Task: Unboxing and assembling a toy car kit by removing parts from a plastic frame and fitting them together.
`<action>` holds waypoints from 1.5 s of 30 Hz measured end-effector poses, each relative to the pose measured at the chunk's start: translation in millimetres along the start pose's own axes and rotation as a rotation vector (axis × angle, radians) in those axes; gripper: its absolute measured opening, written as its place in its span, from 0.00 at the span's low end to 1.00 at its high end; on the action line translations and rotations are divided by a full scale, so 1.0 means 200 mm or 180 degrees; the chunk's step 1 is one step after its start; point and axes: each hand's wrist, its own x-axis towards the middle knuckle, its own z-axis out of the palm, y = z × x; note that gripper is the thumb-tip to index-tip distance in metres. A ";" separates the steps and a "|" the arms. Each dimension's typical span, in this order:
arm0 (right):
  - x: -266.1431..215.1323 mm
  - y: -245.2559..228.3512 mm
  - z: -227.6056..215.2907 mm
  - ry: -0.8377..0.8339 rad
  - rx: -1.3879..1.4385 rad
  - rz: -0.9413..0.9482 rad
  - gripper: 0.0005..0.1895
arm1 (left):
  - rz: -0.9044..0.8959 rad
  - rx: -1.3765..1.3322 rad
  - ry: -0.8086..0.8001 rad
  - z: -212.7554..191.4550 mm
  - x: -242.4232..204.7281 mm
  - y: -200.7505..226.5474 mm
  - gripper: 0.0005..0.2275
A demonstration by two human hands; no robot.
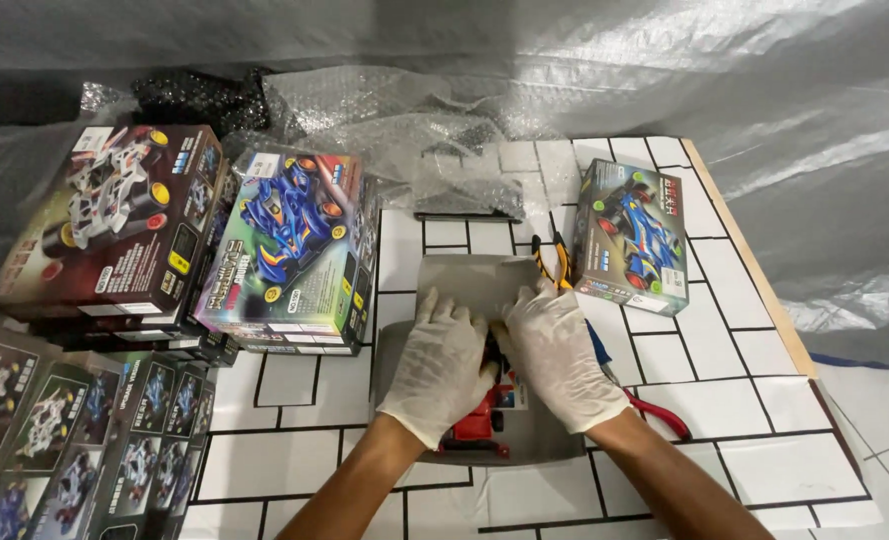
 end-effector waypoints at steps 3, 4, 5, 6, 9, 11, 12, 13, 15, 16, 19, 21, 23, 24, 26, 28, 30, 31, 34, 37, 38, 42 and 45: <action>-0.06 -0.03 0.13 0.0196 -0.0413 0.0195 0.13 | 0.0083 0.0160 -0.0124 0.02 0.00 -0.01 0.23; -0.05 -0.02 0.10 0.0272 -0.0411 -0.0020 0.09 | 0.0121 0.0114 -0.0036 0.04 0.00 -0.02 0.23; -0.04 -0.02 0.08 0.0348 -0.0409 -0.0235 0.06 | 0.0160 0.0067 0.0052 0.06 0.00 -0.04 0.23; -0.04 -0.02 0.06 0.0336 -0.0416 -0.0229 0.06 | 0.0171 0.0057 0.0047 0.06 0.00 -0.05 0.23; -0.01 -0.02 -0.03 0.0487 -0.0244 -0.0296 0.06 | 0.0203 -0.0080 0.0216 0.06 0.00 -0.09 0.23; 0.00 -0.01 -0.15 0.0587 -0.0213 -0.0392 0.04 | 0.0280 -0.0420 0.0192 0.06 -0.01 -0.11 0.19; -0.03 0.00 -0.06 0.0583 -0.0208 -0.0398 0.04 | 0.0272 -0.0424 0.0188 0.08 -0.01 -0.11 0.19; -0.06 0.02 0.03 0.0586 -0.0020 -0.0537 0.03 | 0.0256 -0.0414 0.0207 0.09 -0.02 -0.12 0.19; -0.07 0.06 0.05 0.0606 0.0145 -0.0662 0.03 | 0.0263 -0.0397 0.0249 0.11 -0.02 -0.13 0.20; -0.05 0.09 -0.01 0.0490 0.0290 -0.0602 0.04 | 0.0231 -0.0521 0.0266 0.12 -0.03 -0.14 0.19; -0.01 0.14 -0.19 0.0172 0.0688 -0.0481 0.06 | 0.0202 -0.0816 0.0335 0.12 -0.04 -0.15 0.18; -0.01 0.12 -0.23 -0.0052 0.0944 -0.0394 0.08 | 0.0220 -0.0992 0.0361 0.10 -0.06 -0.13 0.18; 0.02 0.09 -0.18 -0.0742 0.1569 0.0217 0.12 | 0.0226 -0.1246 0.0240 0.06 -0.05 -0.12 0.16; 0.00 0.08 -0.13 -0.0748 0.1583 0.0225 0.12 | 0.0225 -0.1241 0.0223 0.07 -0.05 -0.12 0.16; -0.02 0.07 -0.03 -0.0097 0.1471 0.0037 0.12 | 0.0214 -0.1227 0.0276 0.09 -0.04 -0.13 0.16; 0.00 0.07 -0.12 -0.0326 0.1929 0.0240 0.11 | 0.0186 -0.1289 0.0252 0.03 -0.06 -0.12 0.17; 0.01 0.08 -0.16 -0.0559 0.2383 0.0433 0.11 | 0.0152 -0.1350 0.0236 0.01 -0.06 -0.12 0.18; 0.01 0.10 -0.16 -0.0319 0.2128 0.0308 0.09 | 0.0146 -0.1340 0.0256 0.02 -0.06 -0.13 0.18; 0.02 0.08 -0.19 -0.0040 0.2034 0.0126 0.08 | 0.0102 -0.1371 0.0203 0.03 -0.06 -0.14 0.17; 0.00 0.08 -0.11 0.0121 0.2107 -0.0032 0.11 | 0.0074 -0.1515 0.0096 0.00 -0.05 -0.13 0.18; -0.01 0.09 -0.06 0.0227 0.2041 -0.0151 0.13 | 0.0048 -0.1615 0.0052 -0.02 -0.05 -0.12 0.19; -0.03 0.07 -0.11 0.0483 0.1844 -0.0236 0.05 | -0.0192 -0.2309 -0.0062 -0.08 -0.06 -0.09 0.21; -0.06 0.05 -0.10 0.0635 0.0972 -0.0429 0.07 | 0.0038 -0.2154 0.0444 -0.14 -0.06 -0.06 0.23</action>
